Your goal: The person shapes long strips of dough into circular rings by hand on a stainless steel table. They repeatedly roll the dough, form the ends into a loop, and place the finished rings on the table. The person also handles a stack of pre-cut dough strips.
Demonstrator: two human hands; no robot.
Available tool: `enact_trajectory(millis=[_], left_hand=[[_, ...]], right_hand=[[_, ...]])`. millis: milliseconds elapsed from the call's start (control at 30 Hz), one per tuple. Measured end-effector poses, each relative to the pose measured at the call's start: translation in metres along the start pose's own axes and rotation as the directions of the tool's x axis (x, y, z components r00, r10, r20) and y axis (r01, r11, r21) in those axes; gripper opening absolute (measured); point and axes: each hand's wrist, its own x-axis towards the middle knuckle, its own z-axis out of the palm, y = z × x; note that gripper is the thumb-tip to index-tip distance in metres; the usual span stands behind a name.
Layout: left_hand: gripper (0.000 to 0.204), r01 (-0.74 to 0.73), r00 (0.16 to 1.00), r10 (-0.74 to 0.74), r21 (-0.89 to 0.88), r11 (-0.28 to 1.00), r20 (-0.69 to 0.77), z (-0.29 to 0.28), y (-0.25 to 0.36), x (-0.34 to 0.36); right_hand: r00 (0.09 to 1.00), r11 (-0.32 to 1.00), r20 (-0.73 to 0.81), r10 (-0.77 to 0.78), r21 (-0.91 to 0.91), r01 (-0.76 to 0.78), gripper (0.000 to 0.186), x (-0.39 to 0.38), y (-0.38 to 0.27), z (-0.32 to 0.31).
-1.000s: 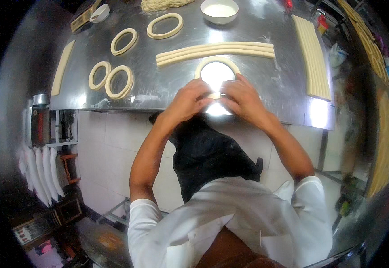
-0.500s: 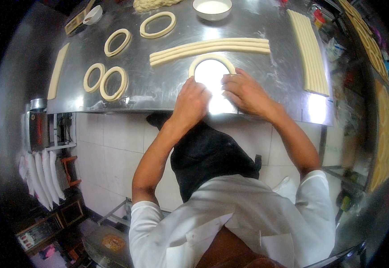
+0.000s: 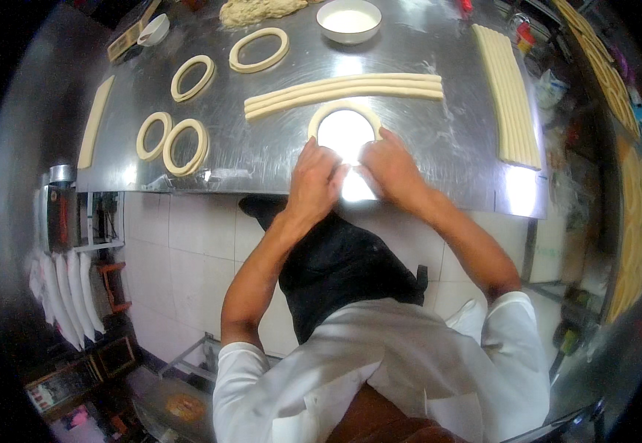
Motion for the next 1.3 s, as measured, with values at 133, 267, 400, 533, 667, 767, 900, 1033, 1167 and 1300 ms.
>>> enact_trajectory(millis=[133, 267, 400, 533, 667, 767, 900, 1033, 1167, 1300], left_hand=[[0.014, -0.053, 0.997, 0.054, -0.017, 0.998, 0.052, 0.001, -0.005, 0.000], [0.017, -0.097, 0.990, 0.098, -0.017, 0.995, 0.103, -0.005, -0.004, 0.003], [0.019, -0.046, 0.989, 0.046, 0.002, 0.999, 0.142, -0.013, 0.001, 0.008], [0.021, 0.001, 0.985, 0.010, -0.059, 0.998, 0.175, -0.009, -0.003, 0.008], [0.023, -0.024, 0.969, 0.032, -0.033, 0.999, 0.245, -0.014, -0.004, 0.010], [0.025, -0.055, 0.973, 0.030, 0.104, 0.993, 0.230, -0.027, 0.000, 0.010], [0.025, -0.052, 0.970, 0.015, 0.143, 0.988, 0.243, -0.029, -0.006, 0.010], [0.024, -0.075, 0.966, 0.044, 0.113, 0.991, 0.256, -0.024, -0.006, 0.012], [0.022, -0.097, 0.959, 0.072, 0.080, 0.992, 0.273, -0.026, -0.008, 0.014], [0.025, -0.104, 0.947, 0.083, 0.052, 0.993, 0.312, -0.030, -0.001, 0.020]], right_hand=[[0.998, 0.995, -0.034, -0.059, -0.078, 0.056, 0.019, -0.004, 0.003, 0.012], [0.995, 0.995, -0.077, -0.059, -0.086, 0.052, 0.019, -0.005, 0.002, 0.012], [0.999, 0.998, 0.003, -0.033, -0.060, 0.033, 0.017, -0.003, -0.001, 0.002], [0.979, 0.978, -0.060, -0.197, 0.057, 0.200, 0.016, -0.004, 0.016, 0.011], [0.993, 0.984, -0.075, -0.090, 0.146, 0.101, 0.018, -0.005, 0.011, 0.014], [0.993, 0.997, -0.111, -0.026, 0.066, 0.034, 0.017, 0.008, -0.002, 0.003], [0.987, 0.986, 0.028, -0.155, 0.072, 0.153, 0.016, 0.019, 0.001, -0.014], [0.992, 0.991, -0.018, -0.128, 0.046, 0.129, 0.018, 0.011, 0.009, -0.003], [0.990, 0.989, -0.053, -0.133, 0.052, 0.136, 0.021, 0.009, 0.005, -0.005], [0.988, 0.999, 0.151, -0.035, 0.025, 0.032, 0.027, 0.004, 0.010, -0.008]])
